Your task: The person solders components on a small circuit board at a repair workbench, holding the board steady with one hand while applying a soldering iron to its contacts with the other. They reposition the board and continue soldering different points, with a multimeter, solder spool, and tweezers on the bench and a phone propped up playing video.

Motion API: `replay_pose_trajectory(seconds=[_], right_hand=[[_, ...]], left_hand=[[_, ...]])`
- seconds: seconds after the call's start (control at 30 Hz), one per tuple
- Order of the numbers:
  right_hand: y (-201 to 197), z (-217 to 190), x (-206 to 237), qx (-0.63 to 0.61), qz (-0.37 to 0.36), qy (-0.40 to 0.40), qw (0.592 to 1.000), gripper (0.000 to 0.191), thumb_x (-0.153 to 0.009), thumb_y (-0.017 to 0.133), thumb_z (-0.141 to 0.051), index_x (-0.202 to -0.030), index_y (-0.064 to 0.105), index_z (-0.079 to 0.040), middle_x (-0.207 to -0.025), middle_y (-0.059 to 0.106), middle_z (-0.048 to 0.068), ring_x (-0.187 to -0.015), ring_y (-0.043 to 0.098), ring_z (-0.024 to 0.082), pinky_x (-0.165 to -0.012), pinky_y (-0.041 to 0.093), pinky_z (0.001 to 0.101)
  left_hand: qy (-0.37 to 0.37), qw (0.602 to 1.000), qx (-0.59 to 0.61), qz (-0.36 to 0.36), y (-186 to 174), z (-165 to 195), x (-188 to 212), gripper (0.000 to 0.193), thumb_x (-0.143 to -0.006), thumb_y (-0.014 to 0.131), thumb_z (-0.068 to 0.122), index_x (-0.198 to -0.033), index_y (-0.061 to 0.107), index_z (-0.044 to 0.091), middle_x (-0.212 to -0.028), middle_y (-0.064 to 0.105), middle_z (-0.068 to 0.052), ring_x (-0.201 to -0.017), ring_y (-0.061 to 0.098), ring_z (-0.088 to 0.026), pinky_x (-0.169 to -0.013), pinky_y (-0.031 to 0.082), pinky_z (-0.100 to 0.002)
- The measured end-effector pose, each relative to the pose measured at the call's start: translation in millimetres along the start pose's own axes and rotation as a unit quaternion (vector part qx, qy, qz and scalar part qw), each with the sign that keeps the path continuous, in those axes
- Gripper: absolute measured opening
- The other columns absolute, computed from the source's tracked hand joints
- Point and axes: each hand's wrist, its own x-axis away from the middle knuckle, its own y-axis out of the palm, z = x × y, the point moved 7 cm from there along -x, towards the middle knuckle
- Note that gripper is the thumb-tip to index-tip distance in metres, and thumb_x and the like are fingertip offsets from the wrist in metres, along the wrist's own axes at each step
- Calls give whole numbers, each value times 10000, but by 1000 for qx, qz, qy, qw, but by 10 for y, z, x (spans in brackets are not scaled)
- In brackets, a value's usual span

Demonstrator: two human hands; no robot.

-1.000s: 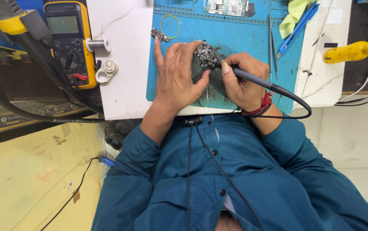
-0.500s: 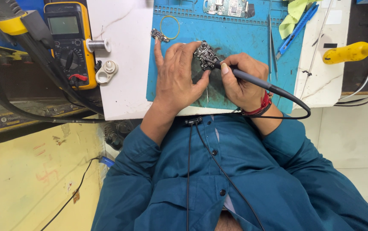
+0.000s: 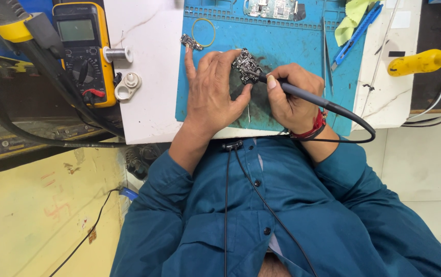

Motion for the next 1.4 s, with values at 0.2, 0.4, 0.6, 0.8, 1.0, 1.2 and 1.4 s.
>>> replay_pose_trajectory(seconds=[0.2, 0.4, 0.6, 0.8, 1.0, 1.2, 1.4], right_hand=[[10, 10, 7, -6, -4, 2, 1000, 136, -1052, 680, -133, -984, 681, -15, -726, 608, 86, -636, 599, 218, -612, 444, 347], [17, 0, 3, -3, -5, -3, 1000, 126, -1050, 685, -122, -985, 680, -14, -726, 609, 88, -634, 599, 218, -611, 444, 346], [18, -6, 0, -5, -5, -5, 1000, 125, -1048, 684, -119, -981, 681, -14, -726, 609, 87, -630, 600, 213, -605, 440, 343], [18, -12, 0, -7, -7, -2, 1000, 119, -1044, 682, -114, -983, 684, -12, -713, 604, 83, -628, 603, 209, -601, 442, 341], [3, -11, -7, -7, -7, -5, 1000, 120, -1047, 681, -117, -986, 684, -13, -723, 607, 86, -641, 607, 215, -613, 448, 344], [-36, 11, -6, -7, 15, 3, 1000, 128, -1046, 678, -118, -972, 675, -13, -727, 603, 92, -633, 588, 224, -613, 438, 354], [-3, -5, 8, 5, -1, -1, 1000, 117, -1045, 679, -114, -979, 679, -18, -733, 608, 92, -632, 592, 220, -608, 440, 349]], left_hand=[[0, 1000, 3, 0, 12, 1, 8, 646, -854, 793, 308, -1392, 515, 83, -1210, 673, -90, -1285, 552, -286, -1253, 50, -636], [-2, 1000, 5, -3, 18, -3, 10, 647, -850, 794, 304, -1390, 515, 83, -1211, 675, -87, -1286, 550, -286, -1250, 50, -638], [0, 1000, 3, 0, 20, 2, 9, 649, -851, 797, 306, -1390, 513, 81, -1211, 672, -93, -1286, 549, -289, -1252, 51, -638], [-2, 1000, 1, -2, 24, -8, 17, 648, -851, 797, 305, -1390, 512, 85, -1211, 674, -93, -1289, 551, -290, -1253, 49, -638], [4, 1000, 2, 4, 18, 2, -3, 657, -851, 801, 300, -1395, 505, 83, -1214, 676, -91, -1290, 548, -293, -1252, 47, -639], [1, 1000, 0, -2, 14, 12, -8, 653, -855, 802, 299, -1393, 505, 78, -1205, 676, -93, -1290, 547, -291, -1252, 43, -642], [0, 1000, 1, -3, 5, 19, 7, 644, -853, 796, 307, -1387, 516, 82, -1205, 674, -95, -1286, 549, -290, -1249, 43, -639]])
